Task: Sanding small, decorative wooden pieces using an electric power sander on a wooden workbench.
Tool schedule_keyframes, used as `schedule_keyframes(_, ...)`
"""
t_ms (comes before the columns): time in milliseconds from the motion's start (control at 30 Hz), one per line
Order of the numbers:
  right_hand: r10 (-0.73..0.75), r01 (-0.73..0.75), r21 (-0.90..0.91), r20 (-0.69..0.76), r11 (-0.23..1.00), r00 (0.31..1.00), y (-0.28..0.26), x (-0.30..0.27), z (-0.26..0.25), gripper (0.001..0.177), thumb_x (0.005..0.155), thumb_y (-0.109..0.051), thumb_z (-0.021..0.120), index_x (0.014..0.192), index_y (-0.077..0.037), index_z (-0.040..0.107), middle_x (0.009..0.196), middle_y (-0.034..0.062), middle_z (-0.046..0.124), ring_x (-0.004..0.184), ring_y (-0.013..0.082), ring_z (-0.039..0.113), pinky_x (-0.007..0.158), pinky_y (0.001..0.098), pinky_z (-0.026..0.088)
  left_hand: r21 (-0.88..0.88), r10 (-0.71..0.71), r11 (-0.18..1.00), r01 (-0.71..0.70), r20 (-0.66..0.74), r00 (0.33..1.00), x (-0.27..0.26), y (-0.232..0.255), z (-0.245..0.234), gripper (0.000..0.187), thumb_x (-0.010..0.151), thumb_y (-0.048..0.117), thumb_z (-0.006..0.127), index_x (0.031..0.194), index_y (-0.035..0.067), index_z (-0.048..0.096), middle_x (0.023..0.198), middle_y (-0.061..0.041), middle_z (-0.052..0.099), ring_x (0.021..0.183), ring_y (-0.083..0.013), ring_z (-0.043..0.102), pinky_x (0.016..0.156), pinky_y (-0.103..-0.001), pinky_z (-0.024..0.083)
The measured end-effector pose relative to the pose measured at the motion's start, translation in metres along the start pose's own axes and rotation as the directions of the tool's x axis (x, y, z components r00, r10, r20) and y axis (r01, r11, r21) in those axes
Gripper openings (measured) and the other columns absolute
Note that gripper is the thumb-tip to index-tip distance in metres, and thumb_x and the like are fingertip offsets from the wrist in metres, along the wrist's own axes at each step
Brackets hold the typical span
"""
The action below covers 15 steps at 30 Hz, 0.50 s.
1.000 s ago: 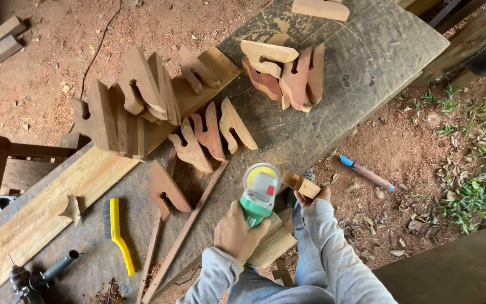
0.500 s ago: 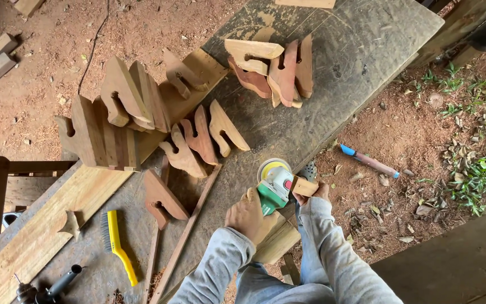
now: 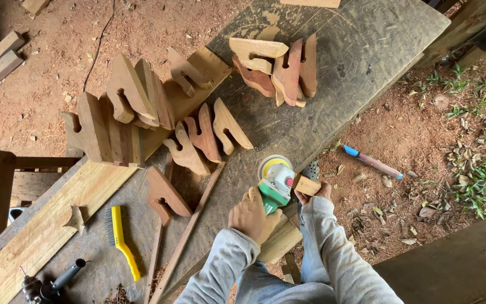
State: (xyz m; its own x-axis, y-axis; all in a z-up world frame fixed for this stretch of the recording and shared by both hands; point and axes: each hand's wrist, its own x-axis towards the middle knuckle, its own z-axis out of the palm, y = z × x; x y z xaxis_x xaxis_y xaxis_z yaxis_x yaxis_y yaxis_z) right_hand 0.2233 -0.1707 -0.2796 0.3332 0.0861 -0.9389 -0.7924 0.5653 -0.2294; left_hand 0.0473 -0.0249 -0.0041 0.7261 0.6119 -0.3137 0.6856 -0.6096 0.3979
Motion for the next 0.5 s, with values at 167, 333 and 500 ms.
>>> schedule_keyframes(167, -0.018, 0.019, 0.053, -0.015, 0.998, 1.000, -0.004, -0.029, 0.011, 0.048, 0.089, -0.048, 0.059, 0.115, -0.010, 0.045, 0.091, 0.0172, 0.073, 0.071, 0.0410, 0.075, 0.066, 0.0607, 0.067, 0.038, 0.039, 0.998, -0.039, 0.002, 0.999, 0.003, -0.001, 0.020, 0.059, 0.074, 0.049, 0.073, 0.113, 0.012, 0.051, 0.094, -0.014, 0.065, 0.083, -0.0449, 0.073, 0.072, -0.057, 0.057)
schedule_keyframes(333, -0.050, 0.052, 0.038, -0.046, 0.998, 0.998, 0.000, -0.020, 0.011, 0.049, 0.087, -0.049, 0.062, 0.113, -0.011, 0.044, 0.090, 0.0164, 0.069, 0.071, 0.0402, 0.073, 0.066, 0.0595, 0.068, -0.004, 0.024, 1.000, -0.024, 0.013, 1.000, -0.001, -0.003, 0.010, 0.058, 0.074, 0.048, 0.074, 0.111, 0.011, 0.050, 0.093, -0.014, 0.065, 0.084, -0.0458, 0.073, 0.072, -0.057, 0.057)
schedule_keyframes(500, -0.049, 0.052, 0.051, -0.059, 0.997, 0.997, 0.003, -0.011, 0.008, 0.048, 0.090, -0.048, 0.059, 0.113, -0.010, 0.044, 0.091, 0.0161, 0.067, 0.073, 0.0395, 0.073, 0.070, 0.0594, 0.068, -0.038, -0.014, 0.999, 0.014, -0.008, 1.000, -0.003, -0.002, 0.000, 0.057, 0.075, 0.050, 0.072, 0.110, 0.010, 0.050, 0.092, -0.017, 0.065, 0.084, -0.0465, 0.072, 0.073, -0.058, 0.057)
